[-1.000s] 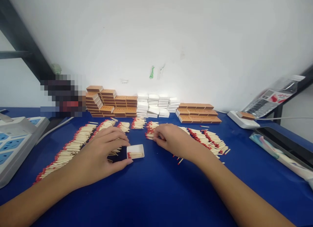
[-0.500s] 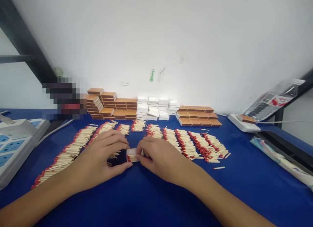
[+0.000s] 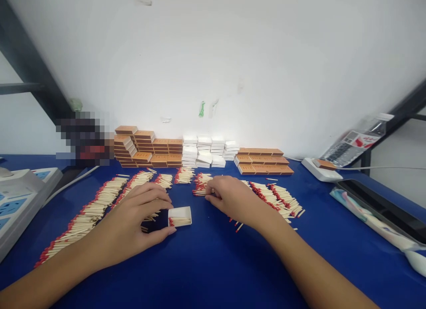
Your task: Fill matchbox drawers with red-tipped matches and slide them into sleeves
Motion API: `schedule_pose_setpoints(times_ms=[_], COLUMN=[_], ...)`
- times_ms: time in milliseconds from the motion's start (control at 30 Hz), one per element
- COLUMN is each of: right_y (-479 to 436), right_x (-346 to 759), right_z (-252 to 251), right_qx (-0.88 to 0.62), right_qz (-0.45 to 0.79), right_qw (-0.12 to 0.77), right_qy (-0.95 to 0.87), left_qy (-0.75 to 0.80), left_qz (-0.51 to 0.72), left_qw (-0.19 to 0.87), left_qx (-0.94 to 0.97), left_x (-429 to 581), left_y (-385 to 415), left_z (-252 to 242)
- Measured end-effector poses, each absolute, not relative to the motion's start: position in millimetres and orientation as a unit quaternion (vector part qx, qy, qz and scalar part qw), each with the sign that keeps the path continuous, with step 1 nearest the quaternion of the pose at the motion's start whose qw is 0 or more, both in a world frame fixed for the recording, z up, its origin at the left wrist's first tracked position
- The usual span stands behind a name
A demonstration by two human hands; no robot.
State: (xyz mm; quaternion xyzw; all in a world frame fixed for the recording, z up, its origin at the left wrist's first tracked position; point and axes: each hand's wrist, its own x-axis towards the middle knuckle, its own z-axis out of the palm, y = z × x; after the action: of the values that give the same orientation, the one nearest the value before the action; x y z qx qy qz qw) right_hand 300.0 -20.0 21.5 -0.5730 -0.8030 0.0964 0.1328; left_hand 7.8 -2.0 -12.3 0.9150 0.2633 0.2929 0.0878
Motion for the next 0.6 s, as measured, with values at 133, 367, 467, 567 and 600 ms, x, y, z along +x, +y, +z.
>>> schedule_pose_setpoints(times_ms=[133,367,467,567,600], right_y=[-14.2,-15.8,-15.0,-13.3,-12.9], right_x=[299.6,293.1,293.3,294.4,294.8], right_z=[13.9,13.1,11.1,8.2,7.5], right_qx=[-0.565,-0.547,-0.534,-0.528,-0.527], right_qz=[0.099,0.115,0.124,0.116,0.115], right_qw=[0.112,0.126,0.141,0.149,0.151], right_qy=[-0.811,-0.82,-0.824,-0.828,-0.828], left_qy=[0.264,0.264,0.262,0.26,0.259], left_qz=[0.293,0.29,0.29,0.293,0.293], left_qw=[0.074,0.058,0.056,0.056,0.058], left_qx=[0.916,0.918,0.919,0.918,0.919], left_x=[7.0,5.3,5.0,5.0,5.1], left_y=[-1.0,0.8,1.4,2.4,2.7], left_z=[-12.4,-9.9,-9.9,-10.5,-10.8])
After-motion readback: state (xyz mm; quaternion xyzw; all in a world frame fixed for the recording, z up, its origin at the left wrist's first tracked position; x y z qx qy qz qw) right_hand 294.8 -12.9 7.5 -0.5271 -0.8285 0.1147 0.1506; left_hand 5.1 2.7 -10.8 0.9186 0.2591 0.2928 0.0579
